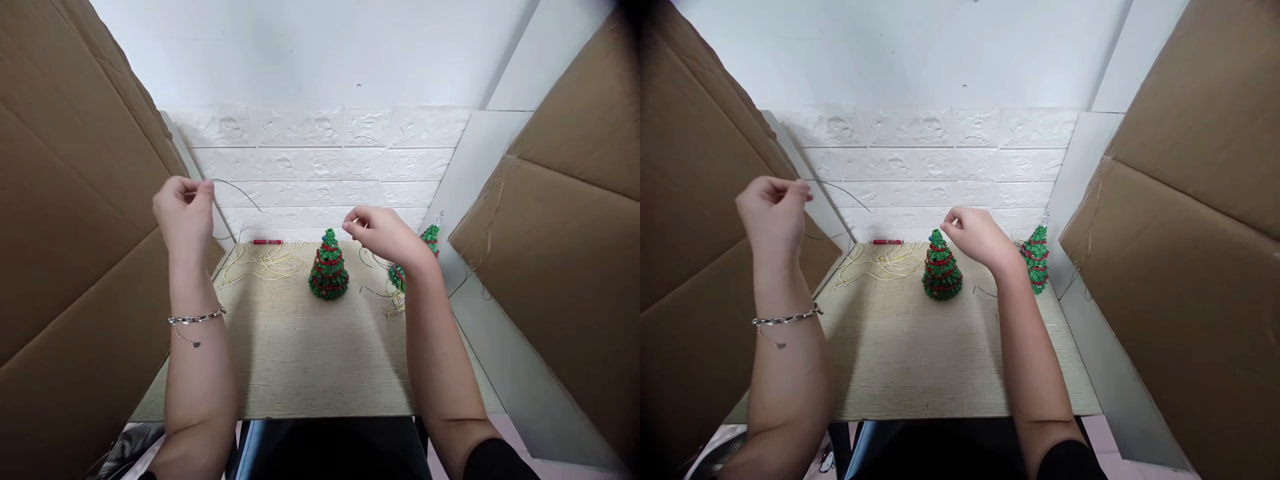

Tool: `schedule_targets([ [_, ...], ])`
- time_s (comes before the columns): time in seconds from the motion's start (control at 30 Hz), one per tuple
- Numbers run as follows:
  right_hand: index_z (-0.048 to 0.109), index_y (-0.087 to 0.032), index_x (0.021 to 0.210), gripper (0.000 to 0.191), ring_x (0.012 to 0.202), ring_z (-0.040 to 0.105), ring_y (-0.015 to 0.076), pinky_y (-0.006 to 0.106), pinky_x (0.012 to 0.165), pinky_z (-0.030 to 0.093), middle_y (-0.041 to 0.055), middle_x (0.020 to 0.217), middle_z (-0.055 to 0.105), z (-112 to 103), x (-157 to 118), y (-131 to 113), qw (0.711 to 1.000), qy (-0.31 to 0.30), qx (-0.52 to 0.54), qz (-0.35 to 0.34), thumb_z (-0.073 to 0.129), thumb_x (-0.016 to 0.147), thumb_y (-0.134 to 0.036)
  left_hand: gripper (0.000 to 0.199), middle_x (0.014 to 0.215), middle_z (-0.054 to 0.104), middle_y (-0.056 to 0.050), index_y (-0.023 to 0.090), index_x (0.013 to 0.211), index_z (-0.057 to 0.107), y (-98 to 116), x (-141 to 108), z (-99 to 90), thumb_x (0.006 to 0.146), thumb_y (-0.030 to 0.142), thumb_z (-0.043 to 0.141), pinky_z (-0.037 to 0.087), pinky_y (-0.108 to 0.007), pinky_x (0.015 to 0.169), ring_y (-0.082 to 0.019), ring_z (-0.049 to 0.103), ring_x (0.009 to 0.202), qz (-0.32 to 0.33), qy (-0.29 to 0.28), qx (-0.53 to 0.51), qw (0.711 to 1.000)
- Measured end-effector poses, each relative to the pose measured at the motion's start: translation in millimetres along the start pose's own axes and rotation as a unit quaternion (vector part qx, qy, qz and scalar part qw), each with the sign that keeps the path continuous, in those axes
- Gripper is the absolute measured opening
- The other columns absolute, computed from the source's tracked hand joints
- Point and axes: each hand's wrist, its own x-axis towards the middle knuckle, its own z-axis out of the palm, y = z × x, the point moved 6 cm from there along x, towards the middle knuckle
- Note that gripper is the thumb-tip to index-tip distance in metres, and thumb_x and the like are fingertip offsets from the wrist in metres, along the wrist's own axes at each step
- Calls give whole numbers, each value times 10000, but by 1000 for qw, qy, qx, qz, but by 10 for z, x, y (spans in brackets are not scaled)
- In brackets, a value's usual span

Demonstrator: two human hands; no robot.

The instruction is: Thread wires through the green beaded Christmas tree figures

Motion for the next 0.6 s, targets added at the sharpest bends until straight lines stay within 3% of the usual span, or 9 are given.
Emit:
schedule_targets([
  [0.07,590,-179,905,223,688,513,131,280,677,385,31,773,595,-30,9,-40,999,46,10,-22,436,823,-318,113,671,575,-27,126,707,542,285,-62,-50,726,230,583,437,-255,616,-111,556,636,55,46,-98,993],
  [0.13,536,-190,1079,297,719,517,139,296,707,396,42,857,596,-36,18,-74,995,84,22,-40,448,822,-309,79,729,604,-41,125,722,547,529,-153,-40,732,190,590,464,-266,666,-120,590,700,104,43,-185,976],
  [0.2,413,-215,1246,448,766,521,151,316,734,405,60,987,579,-16,31,-101,992,108,34,-56,473,812,-303,88,814,633,-54,135,728,552,700,-246,22,741,202,607,481,-287,717,-128,614,749,112,-4,-243,964],
  [0.3,243,-266,1358,625,848,521,172,343,759,416,78,1161,515,38,60,-124,988,123,44,-79,510,793,-302,119,855,650,-46,167,714,561,891,-391,173,727,252,643,499,-302,743,-138,629,771,100,-132,-284,944],
  [0.37,260,-265,1357,620,890,518,181,346,771,419,81,1194,503,74,80,-127,988,117,43,-87,518,794,-306,158,843,654,-25,194,690,552,969,-480,258,714,310,657,504,-300,752,-140,628,787,87,-205,-269,937],
  [0.43,399,-224,1285,497,903,520,180,330,783,416,81,1148,539,102,94,-126,990,100,35,-88,511,809,-316,183,845,654,-16,205,680,547,1007,-544,316,715,353,650,503,-308,765,-144,623,809,77,-248,-245,934],
  [0.53,575,-175,1082,327,844,540,159,292,765,414,70,1009,603,146,99,-115,995,47,51,-71,453,853,-376,204,852,649,-21,198,694,554,998,-583,374,724,384,631,500,-326,775,-150,615,824,70,-274,-220,934],
  [0.6,604,-159,1005,398,770,549,140,269,716,421,66,922,621,197,90,-110,994,-13,93,-51,378,878,-461,234,845,645,-23,192,713,554,946,-577,404,719,415,625,500,-320,775,-150,614,826,57,-273,-193,941],
])
